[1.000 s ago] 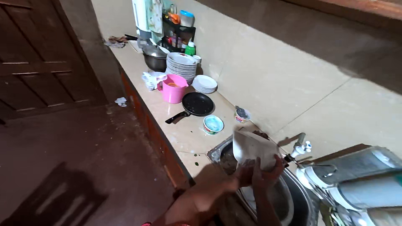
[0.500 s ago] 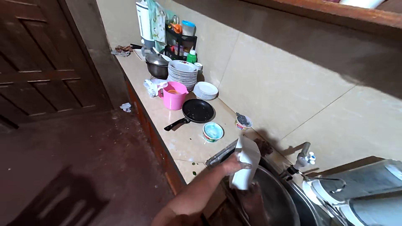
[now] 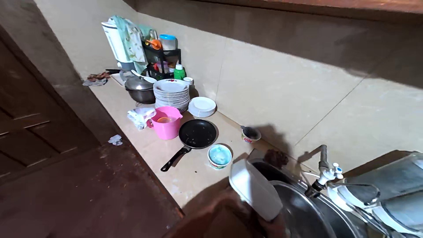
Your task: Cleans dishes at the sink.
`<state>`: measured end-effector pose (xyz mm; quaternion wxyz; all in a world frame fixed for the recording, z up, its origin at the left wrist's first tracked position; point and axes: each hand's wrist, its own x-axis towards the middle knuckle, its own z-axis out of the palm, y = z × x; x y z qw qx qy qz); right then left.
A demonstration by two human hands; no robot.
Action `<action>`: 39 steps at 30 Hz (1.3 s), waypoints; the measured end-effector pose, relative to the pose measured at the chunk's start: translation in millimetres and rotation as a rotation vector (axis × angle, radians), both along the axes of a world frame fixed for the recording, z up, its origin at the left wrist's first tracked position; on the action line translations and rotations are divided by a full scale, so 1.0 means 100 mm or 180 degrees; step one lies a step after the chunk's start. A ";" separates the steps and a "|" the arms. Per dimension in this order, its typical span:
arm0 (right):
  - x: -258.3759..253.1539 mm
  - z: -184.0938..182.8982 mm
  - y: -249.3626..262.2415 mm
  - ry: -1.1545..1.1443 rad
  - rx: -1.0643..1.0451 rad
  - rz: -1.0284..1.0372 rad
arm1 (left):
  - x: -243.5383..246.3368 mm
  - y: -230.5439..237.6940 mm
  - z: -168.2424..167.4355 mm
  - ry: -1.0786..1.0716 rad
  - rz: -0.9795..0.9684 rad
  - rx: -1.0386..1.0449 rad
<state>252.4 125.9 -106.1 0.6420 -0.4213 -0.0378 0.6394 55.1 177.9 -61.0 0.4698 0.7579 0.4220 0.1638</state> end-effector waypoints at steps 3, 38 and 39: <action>-0.14 -0.11 -0.01 0.0150 -0.0066 -0.0364 | -0.39 0.11 0.01 0.0574 0.0278 0.0078; -0.37 -0.30 -0.04 0.0487 0.0712 -0.0222 | -0.34 0.72 0.42 -0.0624 0.0811 0.2300; -0.38 -0.22 -0.01 0.0375 0.0363 -0.0302 | -0.24 0.52 0.43 -0.0376 0.0370 0.2213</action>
